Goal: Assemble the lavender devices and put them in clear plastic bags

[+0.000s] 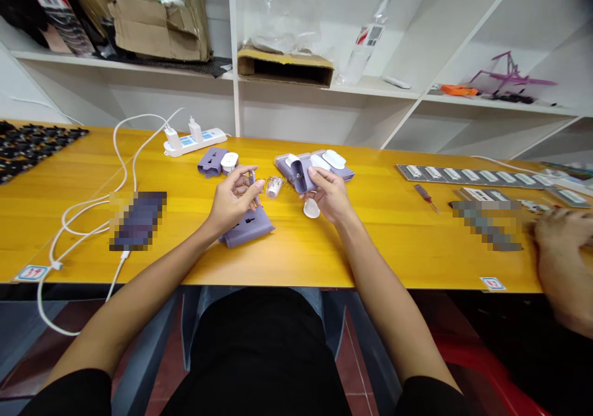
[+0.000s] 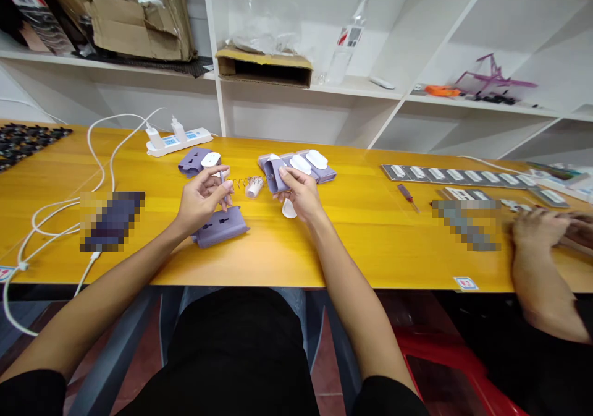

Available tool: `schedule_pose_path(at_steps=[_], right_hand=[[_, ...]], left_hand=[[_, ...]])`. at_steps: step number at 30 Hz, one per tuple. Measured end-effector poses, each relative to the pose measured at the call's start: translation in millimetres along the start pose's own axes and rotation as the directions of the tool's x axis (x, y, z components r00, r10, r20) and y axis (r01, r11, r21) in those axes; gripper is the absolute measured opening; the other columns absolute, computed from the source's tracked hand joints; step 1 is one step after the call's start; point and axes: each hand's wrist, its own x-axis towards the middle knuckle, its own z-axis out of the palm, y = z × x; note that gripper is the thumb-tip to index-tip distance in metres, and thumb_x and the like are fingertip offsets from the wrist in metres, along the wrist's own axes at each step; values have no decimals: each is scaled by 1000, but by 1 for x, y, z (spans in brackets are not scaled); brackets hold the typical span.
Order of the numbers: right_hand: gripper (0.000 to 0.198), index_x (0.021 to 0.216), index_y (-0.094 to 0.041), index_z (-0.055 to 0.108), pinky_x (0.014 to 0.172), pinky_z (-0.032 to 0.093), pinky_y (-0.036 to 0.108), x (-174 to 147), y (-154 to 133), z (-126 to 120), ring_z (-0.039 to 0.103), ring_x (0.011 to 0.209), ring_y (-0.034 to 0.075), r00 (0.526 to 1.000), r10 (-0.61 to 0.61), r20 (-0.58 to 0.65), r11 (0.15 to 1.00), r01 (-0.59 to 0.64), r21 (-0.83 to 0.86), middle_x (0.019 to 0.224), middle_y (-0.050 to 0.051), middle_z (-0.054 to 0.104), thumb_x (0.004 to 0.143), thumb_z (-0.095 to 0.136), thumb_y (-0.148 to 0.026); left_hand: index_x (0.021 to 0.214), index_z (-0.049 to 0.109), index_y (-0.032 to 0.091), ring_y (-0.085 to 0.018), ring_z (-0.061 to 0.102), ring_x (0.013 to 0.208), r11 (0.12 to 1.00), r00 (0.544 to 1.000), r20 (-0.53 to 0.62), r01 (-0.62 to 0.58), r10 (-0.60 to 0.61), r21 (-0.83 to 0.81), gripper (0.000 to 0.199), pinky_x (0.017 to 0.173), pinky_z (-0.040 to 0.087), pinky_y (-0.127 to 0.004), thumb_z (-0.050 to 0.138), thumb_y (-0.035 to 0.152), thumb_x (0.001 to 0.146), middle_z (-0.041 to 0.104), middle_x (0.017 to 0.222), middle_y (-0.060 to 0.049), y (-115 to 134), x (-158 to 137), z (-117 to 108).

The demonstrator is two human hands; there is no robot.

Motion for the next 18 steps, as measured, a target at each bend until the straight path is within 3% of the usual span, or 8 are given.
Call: schedule_pose_path(at_steps=[5,10,18], right_hand=[[49,91,-22,77,48,52,29,-2,1,5,66,56,15,1000,-8,8,1000,8,-26,73,1,72,72,98,-62],[51,96,-22,75,46,51,29,-2,-1,6,67,54,15,1000,5,26,1000,-5,-4,74,0,72,74,97,-62],[41,96,-25,75,45,50,31,0,-1,5,63,52,16,998,-47,-50,997,50,62,71,-1,72,76,95,-55]], left_hand=[[132,69,20,-16,73,63,1000,1000,-1,-11,11,29,53,51,58,-24,89,37,86,67,79,0,-5,-1,0],[137,67,22,-18,76,74,999,1000,20,-19,18,50,57,54,61,-24,89,35,85,73,94,-5,-10,-1,-3],[136,64,20,-22,77,95,998,996,68,54,-51,-33,65,73,70,-34,93,33,79,73,113,-10,-13,2,-2]])
